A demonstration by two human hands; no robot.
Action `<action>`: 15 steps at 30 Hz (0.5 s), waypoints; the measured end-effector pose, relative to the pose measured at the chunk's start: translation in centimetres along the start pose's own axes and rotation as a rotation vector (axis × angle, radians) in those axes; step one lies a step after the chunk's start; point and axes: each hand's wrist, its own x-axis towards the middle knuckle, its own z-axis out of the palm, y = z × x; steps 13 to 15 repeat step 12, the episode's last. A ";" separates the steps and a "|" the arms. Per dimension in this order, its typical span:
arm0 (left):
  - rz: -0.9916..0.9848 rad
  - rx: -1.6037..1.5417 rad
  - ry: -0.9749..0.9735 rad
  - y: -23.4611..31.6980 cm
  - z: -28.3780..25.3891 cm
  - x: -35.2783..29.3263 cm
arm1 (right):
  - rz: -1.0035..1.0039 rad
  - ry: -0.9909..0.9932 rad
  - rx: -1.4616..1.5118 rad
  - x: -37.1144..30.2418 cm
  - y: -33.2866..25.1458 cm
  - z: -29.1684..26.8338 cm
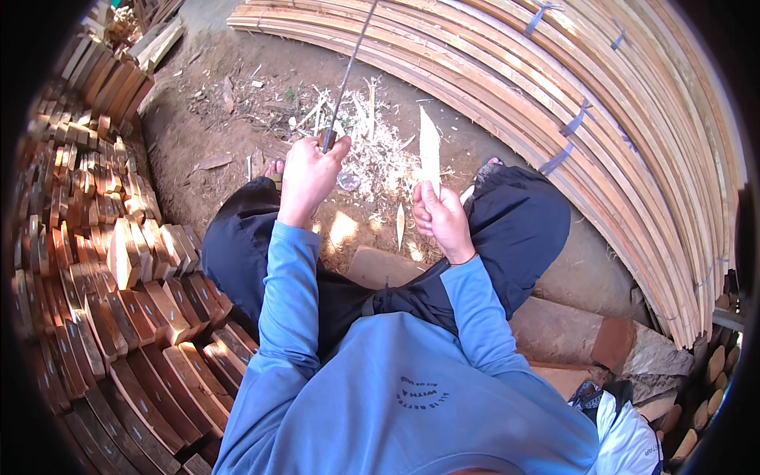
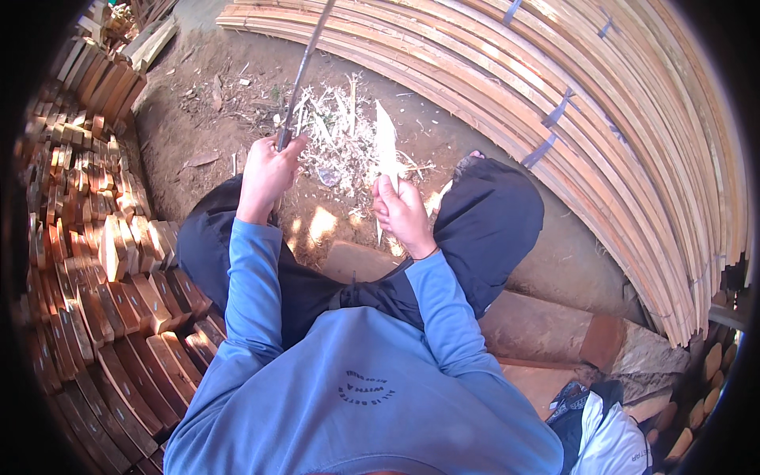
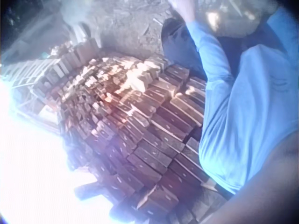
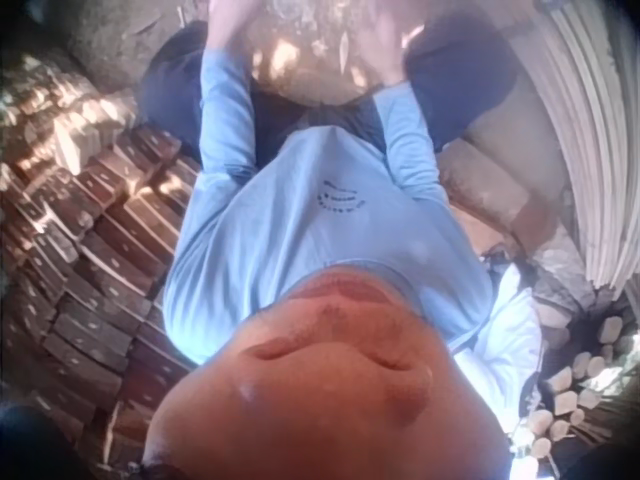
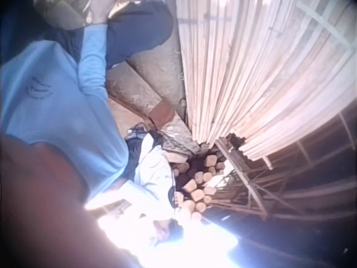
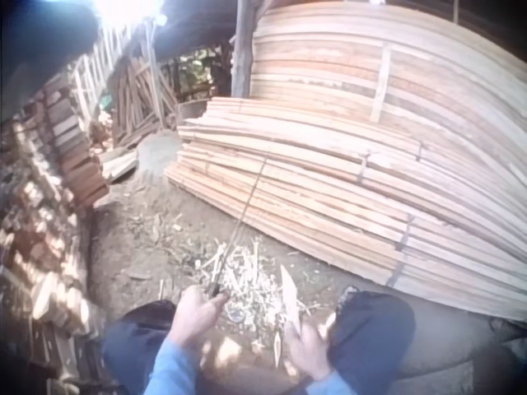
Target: The person whittles a small piece of wood using a large blade by hand, shaving off thin strips onto the ground.
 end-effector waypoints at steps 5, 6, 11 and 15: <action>-0.165 -0.417 -0.013 1.2 0.4 -1.3 | 0.111 -0.293 0.390 -0.7 -1.5 0.2; -0.180 -0.480 -0.033 1.1 0.5 -1.4 | 0.101 -0.281 0.387 -0.7 -1.8 0.4; -0.200 -0.542 -0.041 0.9 0.6 -1.4 | 0.090 -0.235 0.379 -0.1 -1.5 0.1; -0.201 -0.537 -0.046 1.0 0.6 -1.4 | 0.093 -0.246 0.390 0.0 -1.4 0.0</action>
